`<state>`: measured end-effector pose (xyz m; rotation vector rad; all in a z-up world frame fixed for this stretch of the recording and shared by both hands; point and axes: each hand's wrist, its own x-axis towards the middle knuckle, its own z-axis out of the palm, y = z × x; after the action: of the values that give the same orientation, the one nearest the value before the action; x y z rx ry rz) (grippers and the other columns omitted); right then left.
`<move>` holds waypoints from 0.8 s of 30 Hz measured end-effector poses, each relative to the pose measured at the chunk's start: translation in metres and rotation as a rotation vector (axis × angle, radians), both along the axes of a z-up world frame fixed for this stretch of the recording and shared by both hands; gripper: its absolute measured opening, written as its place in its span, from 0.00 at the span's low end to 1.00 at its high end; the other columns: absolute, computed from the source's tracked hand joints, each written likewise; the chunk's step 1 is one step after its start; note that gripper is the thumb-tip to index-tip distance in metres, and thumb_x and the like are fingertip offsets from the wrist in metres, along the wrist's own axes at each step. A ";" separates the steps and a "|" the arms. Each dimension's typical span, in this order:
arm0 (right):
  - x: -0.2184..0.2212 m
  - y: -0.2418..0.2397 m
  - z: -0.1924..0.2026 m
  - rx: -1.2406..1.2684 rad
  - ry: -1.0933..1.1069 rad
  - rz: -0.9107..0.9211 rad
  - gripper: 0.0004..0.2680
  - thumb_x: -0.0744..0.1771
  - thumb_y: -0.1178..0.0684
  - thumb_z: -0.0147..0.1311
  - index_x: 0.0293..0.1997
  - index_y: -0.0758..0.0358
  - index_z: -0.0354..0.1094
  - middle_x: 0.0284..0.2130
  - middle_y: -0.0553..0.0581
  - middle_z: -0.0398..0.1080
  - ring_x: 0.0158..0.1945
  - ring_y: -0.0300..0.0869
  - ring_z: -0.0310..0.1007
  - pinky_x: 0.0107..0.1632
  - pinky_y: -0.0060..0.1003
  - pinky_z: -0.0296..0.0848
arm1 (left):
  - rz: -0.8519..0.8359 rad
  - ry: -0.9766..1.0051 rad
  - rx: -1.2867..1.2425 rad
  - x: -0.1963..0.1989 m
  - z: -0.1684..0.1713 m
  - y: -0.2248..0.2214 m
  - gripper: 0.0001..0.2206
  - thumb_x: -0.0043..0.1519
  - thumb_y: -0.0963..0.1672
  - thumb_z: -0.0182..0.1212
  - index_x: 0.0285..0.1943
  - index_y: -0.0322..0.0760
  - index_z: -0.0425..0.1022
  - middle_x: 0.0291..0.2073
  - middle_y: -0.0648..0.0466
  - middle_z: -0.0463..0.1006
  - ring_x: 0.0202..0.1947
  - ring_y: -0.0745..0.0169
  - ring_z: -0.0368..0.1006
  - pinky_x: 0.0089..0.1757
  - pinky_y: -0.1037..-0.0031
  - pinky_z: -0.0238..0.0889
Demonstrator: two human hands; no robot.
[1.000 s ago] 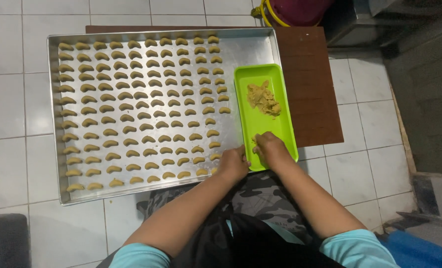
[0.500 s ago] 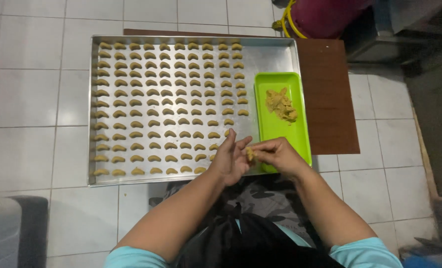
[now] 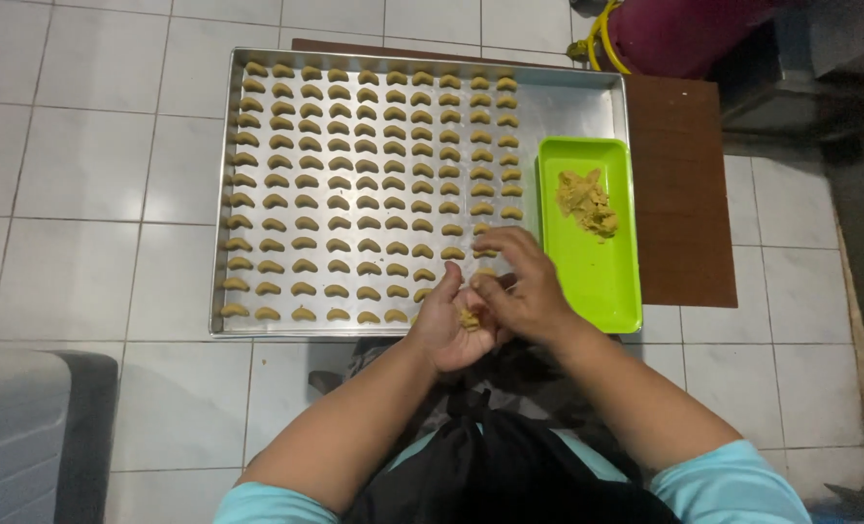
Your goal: Shaping small pieces of dough into crescent forms and arranging them in rows on a baking tray.
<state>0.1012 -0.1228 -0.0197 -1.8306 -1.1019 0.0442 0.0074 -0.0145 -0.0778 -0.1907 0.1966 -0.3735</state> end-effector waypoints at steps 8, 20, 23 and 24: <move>-0.058 0.022 -0.037 -0.422 -0.215 0.146 0.44 0.64 0.18 0.20 0.76 0.76 0.31 0.73 0.81 0.31 0.73 0.77 0.31 0.69 0.71 0.32 | -0.006 0.211 0.279 0.002 0.017 0.029 0.47 0.52 0.72 0.37 0.66 0.41 0.72 0.63 0.45 0.73 0.62 0.42 0.69 0.61 0.55 0.59; -0.061 0.019 -0.061 -0.455 -0.350 0.036 0.45 0.64 0.18 0.26 0.77 0.74 0.21 0.75 0.77 0.18 0.76 0.72 0.13 0.67 0.72 0.22 | 0.006 0.164 0.324 -0.006 0.047 0.023 0.50 0.48 0.74 0.33 0.59 0.39 0.70 0.55 0.45 0.75 0.58 0.41 0.71 0.63 0.59 0.60; -0.027 0.012 -0.043 -0.561 -0.191 -0.130 0.42 0.66 0.21 0.24 0.78 0.69 0.17 0.74 0.78 0.15 0.74 0.76 0.09 0.63 0.81 0.18 | 0.036 0.050 0.303 -0.009 0.058 0.021 0.48 0.46 0.75 0.32 0.52 0.44 0.74 0.53 0.45 0.78 0.57 0.42 0.72 0.62 0.60 0.61; -0.014 0.014 -0.034 -0.524 -0.142 -0.231 0.40 0.66 0.20 0.15 0.79 0.67 0.17 0.74 0.77 0.14 0.73 0.76 0.07 0.61 0.83 0.16 | 0.063 -0.068 0.283 -0.008 0.066 0.020 0.43 0.44 0.76 0.33 0.36 0.51 0.79 0.45 0.46 0.82 0.53 0.44 0.76 0.60 0.61 0.64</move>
<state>0.0873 -0.1085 -0.0538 -2.4541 -1.0304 0.0724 -0.0010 0.0054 -0.0121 0.0945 0.1739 -0.2850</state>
